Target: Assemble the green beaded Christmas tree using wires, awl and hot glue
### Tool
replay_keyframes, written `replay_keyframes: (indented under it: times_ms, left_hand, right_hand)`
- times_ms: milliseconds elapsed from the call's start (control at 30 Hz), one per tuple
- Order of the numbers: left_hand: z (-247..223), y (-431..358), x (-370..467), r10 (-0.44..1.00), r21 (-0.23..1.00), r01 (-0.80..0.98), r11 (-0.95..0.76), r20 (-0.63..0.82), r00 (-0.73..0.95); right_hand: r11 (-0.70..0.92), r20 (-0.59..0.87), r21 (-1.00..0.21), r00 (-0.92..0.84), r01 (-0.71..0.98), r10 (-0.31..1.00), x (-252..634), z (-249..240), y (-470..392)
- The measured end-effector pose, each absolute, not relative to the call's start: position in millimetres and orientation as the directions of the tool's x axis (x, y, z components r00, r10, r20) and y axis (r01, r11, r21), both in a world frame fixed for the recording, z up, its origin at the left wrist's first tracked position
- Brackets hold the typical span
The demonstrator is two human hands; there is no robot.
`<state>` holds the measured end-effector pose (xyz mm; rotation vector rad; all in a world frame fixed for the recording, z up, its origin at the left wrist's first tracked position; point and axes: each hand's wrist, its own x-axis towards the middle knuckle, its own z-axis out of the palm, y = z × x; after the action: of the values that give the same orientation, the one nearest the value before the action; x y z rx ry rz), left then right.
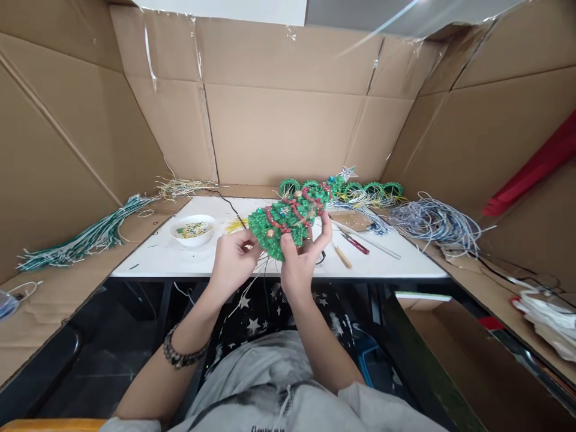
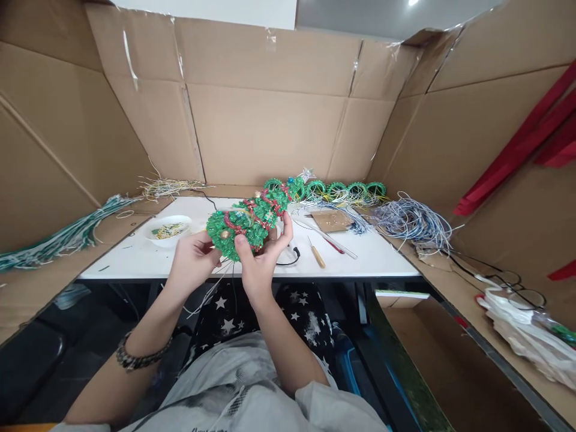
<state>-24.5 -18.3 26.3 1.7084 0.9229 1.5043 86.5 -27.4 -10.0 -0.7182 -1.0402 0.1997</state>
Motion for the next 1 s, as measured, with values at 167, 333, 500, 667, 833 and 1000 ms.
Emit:
replay_keyframes:
  times_ms: [167,333,500,667,833,1000]
  left_hand:
    - [30.5,-3.5,-49.3,0.802,0.667,0.553,-0.499,0.598,0.002]
    - [36.9,4.0,-73.7,0.812,0.528,0.715,-0.459,0.576,0.096]
    - [50.5,-18.2,-75.5,0.706,0.478,0.722,-0.501,0.708,0.021]
    - [56.7,-45.7,-58.8,0.577,0.552,0.472,-0.688,0.81,-0.107]
    - [47.8,-50.7,-30.6,0.887,0.841,-0.344,-0.417,0.46,0.051]
    - [42.3,-51.1,-12.4,0.972,0.755,-0.648,-0.097,0.212,0.102]
  right_hand:
    - [0.766,0.665,-0.632,0.59,0.118,0.458,101.3,-6.2,-26.8]
    - [0.763,0.636,-0.635,0.64,0.118,0.43,115.8,-4.6,-24.1]
    - [0.769,0.69,-0.615,0.591,0.174,0.418,107.3,-6.1,-25.4]
    - [0.782,0.739,-0.573,0.568,0.245,0.363,100.7,-2.1,-30.6]
    - [0.811,0.737,-0.56,0.547,0.168,0.396,99.7,-3.0,-33.2]
    - [0.798,0.733,-0.585,0.518,0.147,0.441,97.2,-6.9,-32.6]
